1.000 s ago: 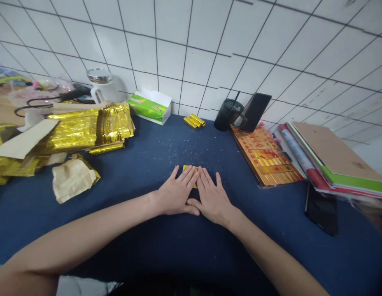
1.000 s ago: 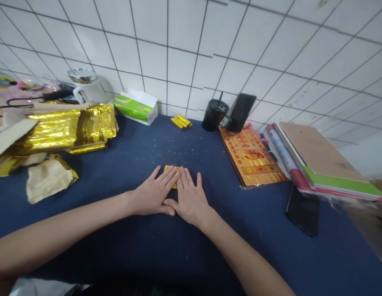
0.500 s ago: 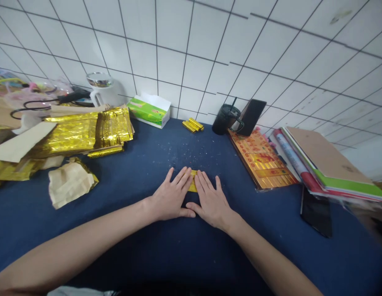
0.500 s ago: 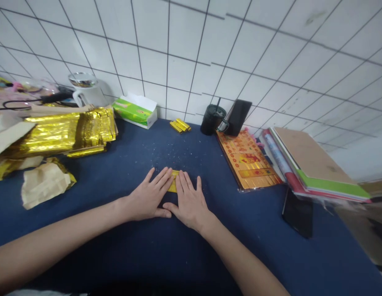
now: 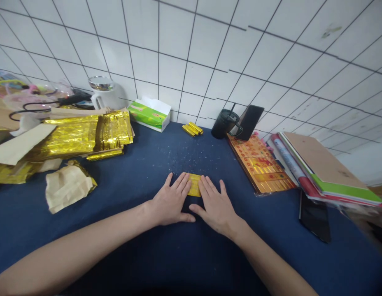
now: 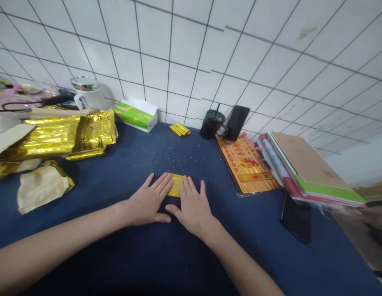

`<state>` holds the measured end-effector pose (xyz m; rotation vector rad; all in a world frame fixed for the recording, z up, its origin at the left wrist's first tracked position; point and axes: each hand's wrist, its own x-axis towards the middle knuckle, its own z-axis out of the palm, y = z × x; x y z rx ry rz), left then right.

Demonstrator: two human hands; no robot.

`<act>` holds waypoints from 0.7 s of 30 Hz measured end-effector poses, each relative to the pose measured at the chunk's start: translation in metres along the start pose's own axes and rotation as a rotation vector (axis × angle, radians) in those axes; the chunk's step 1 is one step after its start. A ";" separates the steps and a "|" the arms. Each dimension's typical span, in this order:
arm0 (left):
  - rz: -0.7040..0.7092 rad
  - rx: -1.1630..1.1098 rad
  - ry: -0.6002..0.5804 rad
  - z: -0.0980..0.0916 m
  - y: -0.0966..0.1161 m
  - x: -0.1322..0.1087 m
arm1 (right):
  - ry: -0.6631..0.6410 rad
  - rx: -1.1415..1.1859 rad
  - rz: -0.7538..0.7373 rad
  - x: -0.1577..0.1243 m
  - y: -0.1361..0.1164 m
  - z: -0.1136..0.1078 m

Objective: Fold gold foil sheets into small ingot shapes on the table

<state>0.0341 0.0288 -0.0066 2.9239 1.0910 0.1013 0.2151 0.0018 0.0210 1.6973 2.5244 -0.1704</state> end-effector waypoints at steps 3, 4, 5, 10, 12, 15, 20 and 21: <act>0.001 -0.010 -0.027 -0.002 0.000 0.000 | 0.037 0.012 0.041 0.006 -0.006 -0.013; -0.003 -0.011 -0.043 -0.003 0.000 0.000 | 0.054 0.014 0.022 0.009 -0.008 -0.013; -0.005 -0.013 -0.057 -0.004 0.001 0.001 | 0.059 0.019 -0.007 0.013 -0.011 -0.012; -0.008 -0.015 -0.070 -0.005 0.001 0.001 | 0.026 0.027 -0.062 0.019 -0.008 0.013; -0.007 -0.010 -0.037 -0.003 0.001 0.001 | 0.028 0.012 -0.057 0.016 -0.002 0.021; -0.003 -0.014 -0.001 0.001 0.001 0.001 | 0.021 0.002 -0.058 0.010 0.004 0.023; -0.034 -0.001 -0.114 -0.010 0.001 -0.001 | 0.029 0.006 -0.060 0.008 0.002 0.020; -0.045 -0.006 -0.131 -0.015 0.001 0.000 | 0.038 0.008 -0.064 0.008 0.002 0.019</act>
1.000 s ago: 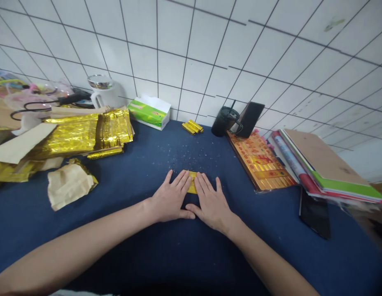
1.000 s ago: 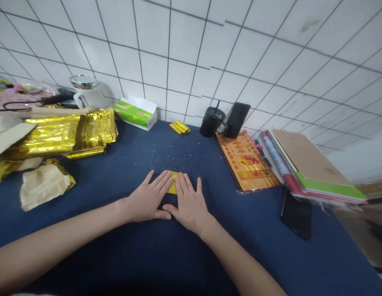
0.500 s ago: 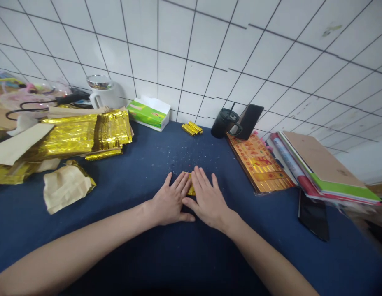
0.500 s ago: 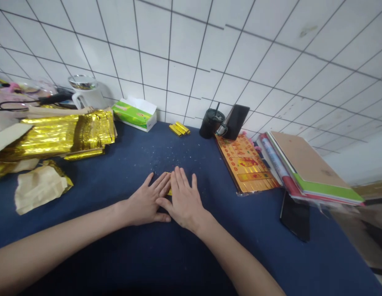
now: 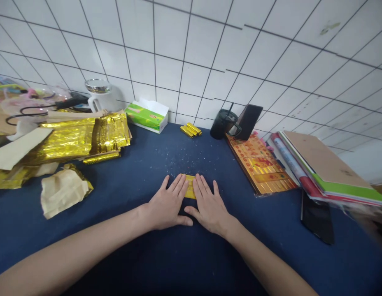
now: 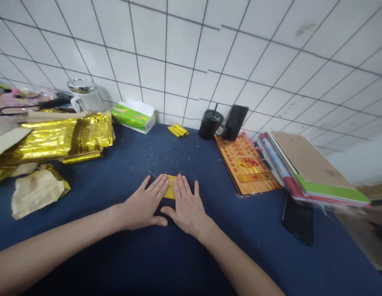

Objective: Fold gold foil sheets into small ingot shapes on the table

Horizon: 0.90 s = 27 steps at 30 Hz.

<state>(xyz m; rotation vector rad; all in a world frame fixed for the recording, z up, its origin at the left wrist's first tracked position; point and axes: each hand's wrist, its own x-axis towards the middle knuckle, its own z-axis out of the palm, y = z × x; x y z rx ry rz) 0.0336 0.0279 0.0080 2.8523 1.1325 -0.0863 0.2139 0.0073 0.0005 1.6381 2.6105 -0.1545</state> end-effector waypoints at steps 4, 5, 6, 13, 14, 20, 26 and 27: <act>-0.001 -0.016 0.037 -0.015 0.004 0.008 | 0.020 -0.006 -0.010 0.001 -0.001 0.002; 0.033 -0.021 0.055 -0.016 0.006 0.013 | 0.016 -0.009 -0.015 0.001 -0.001 0.002; 0.063 -0.028 0.079 -0.016 0.007 0.018 | 0.009 -0.010 -0.023 0.001 0.000 0.002; 0.178 -0.071 0.094 0.005 -0.001 0.026 | -0.003 -0.010 -0.029 0.001 0.001 0.001; 0.170 -0.068 0.089 0.007 -0.005 0.023 | -0.001 -0.009 -0.020 0.001 0.000 0.001; 0.092 -0.048 0.061 0.008 -0.021 0.002 | -0.008 0.016 0.017 0.001 -0.003 -0.003; 0.056 -0.026 0.005 0.005 -0.019 0.000 | -0.104 0.129 0.014 0.001 0.003 -0.017; 0.054 -0.025 -0.005 0.003 -0.018 0.000 | -0.106 0.146 0.018 0.002 -0.001 -0.021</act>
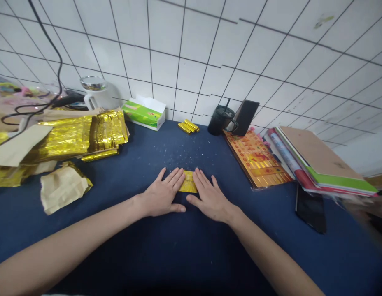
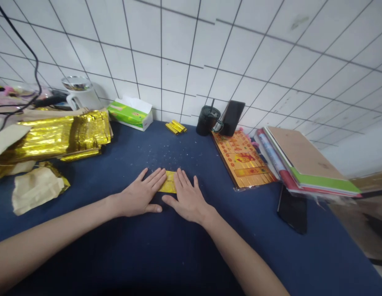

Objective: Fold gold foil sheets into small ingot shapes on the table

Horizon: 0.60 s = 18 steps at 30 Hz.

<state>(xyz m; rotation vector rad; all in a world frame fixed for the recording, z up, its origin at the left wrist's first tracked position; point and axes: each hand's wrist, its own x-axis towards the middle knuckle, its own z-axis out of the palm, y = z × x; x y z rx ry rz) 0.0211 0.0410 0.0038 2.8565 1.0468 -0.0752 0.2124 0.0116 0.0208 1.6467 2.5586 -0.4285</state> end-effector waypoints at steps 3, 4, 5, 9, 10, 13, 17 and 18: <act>0.009 0.025 -0.042 -0.004 0.002 0.000 | 0.101 -0.032 -0.037 0.005 -0.020 -0.002; 0.013 0.040 -0.054 -0.004 0.002 0.000 | 0.116 -0.039 -0.071 0.008 -0.026 -0.001; 0.014 0.052 -0.062 -0.004 0.003 0.000 | 0.119 -0.040 -0.089 0.009 -0.031 0.002; 0.004 0.037 -0.024 -0.002 0.003 0.000 | 0.093 -0.052 -0.049 0.008 -0.027 0.017; 0.002 0.024 -0.004 -0.001 0.002 0.000 | 0.091 -0.065 -0.035 0.005 -0.021 0.019; -0.004 0.000 0.036 0.001 0.002 -0.001 | 0.088 -0.110 -0.002 -0.006 -0.004 0.022; -0.007 -0.009 0.043 0.003 0.003 0.000 | 0.099 -0.146 -0.005 -0.014 0.004 0.023; -0.006 -0.012 0.041 0.003 0.002 0.000 | 0.105 -0.151 -0.005 -0.015 0.004 0.023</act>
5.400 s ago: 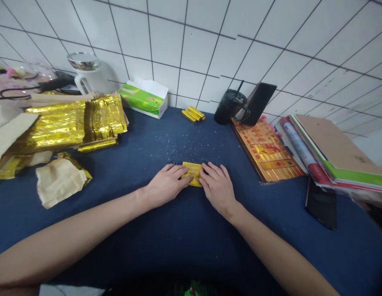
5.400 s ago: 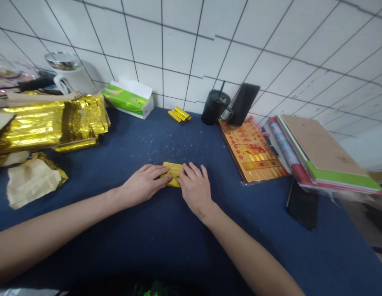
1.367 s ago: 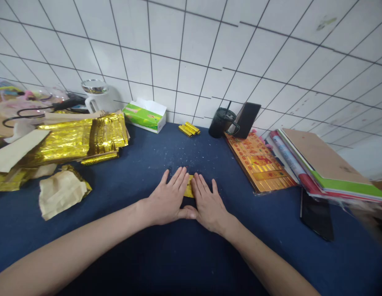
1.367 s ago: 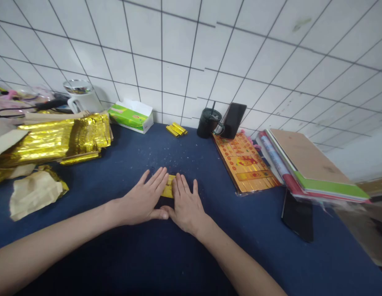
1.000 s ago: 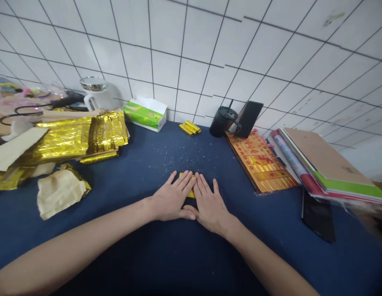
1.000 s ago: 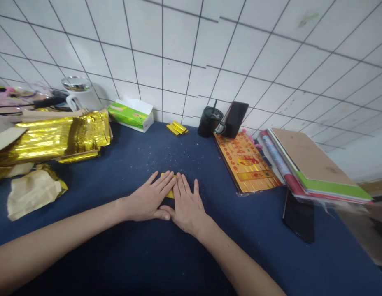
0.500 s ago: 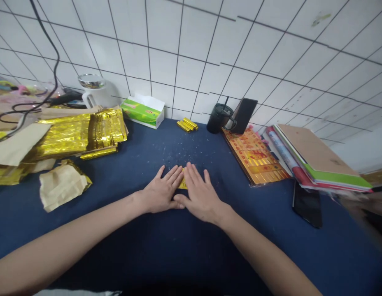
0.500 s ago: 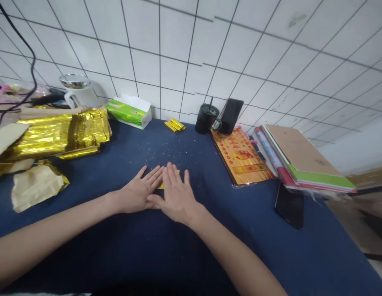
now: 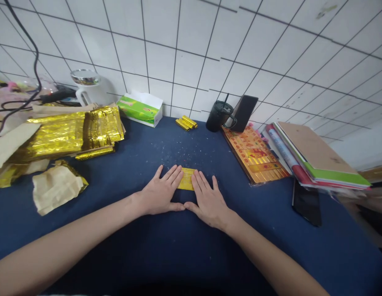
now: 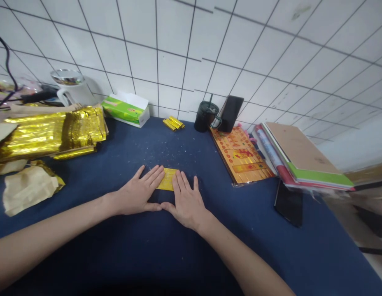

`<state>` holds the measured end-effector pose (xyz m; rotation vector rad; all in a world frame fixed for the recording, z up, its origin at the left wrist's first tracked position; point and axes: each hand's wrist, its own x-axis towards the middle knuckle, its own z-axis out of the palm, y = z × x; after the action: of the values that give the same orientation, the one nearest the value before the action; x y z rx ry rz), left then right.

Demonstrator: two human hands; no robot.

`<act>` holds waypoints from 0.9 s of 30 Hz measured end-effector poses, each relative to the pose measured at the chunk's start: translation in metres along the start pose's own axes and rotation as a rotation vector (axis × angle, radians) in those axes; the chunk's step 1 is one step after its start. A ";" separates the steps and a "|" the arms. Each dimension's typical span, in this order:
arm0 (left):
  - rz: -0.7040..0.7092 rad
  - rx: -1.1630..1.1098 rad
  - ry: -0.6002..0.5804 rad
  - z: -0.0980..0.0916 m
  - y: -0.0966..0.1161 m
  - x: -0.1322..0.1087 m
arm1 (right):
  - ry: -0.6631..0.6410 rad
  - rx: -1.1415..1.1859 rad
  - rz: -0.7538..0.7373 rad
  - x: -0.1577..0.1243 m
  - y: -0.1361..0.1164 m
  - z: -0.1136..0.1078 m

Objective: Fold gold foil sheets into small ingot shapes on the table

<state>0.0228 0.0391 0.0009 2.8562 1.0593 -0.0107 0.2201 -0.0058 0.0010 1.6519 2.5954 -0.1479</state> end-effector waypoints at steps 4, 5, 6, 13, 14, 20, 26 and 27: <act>0.005 -0.018 -0.045 -0.004 -0.003 -0.001 | 0.011 -0.006 0.008 0.001 -0.002 0.002; 0.004 -0.026 -0.063 -0.007 -0.004 -0.002 | 0.012 -0.006 0.008 0.002 -0.002 0.002; 0.003 -0.036 -0.077 -0.011 -0.004 -0.002 | 0.015 -0.005 0.008 0.002 -0.003 0.002; 0.058 -0.008 0.023 -0.023 0.025 0.011 | 0.017 0.011 0.015 0.003 -0.003 0.002; 0.070 -0.009 0.015 -0.020 0.028 0.015 | 0.014 0.010 0.011 0.003 -0.003 0.003; 0.081 -0.032 -0.010 0.001 0.013 0.010 | 0.031 0.027 0.014 0.002 -0.003 0.002; 0.070 -0.006 0.023 0.002 -0.005 -0.006 | 0.042 0.039 0.020 0.002 -0.003 0.001; 0.067 -0.005 0.029 0.002 -0.005 -0.006 | 0.044 0.037 0.019 0.002 -0.003 0.002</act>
<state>0.0152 0.0391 -0.0014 2.8939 0.9670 0.0390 0.2164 -0.0054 -0.0011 1.7105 2.6233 -0.1613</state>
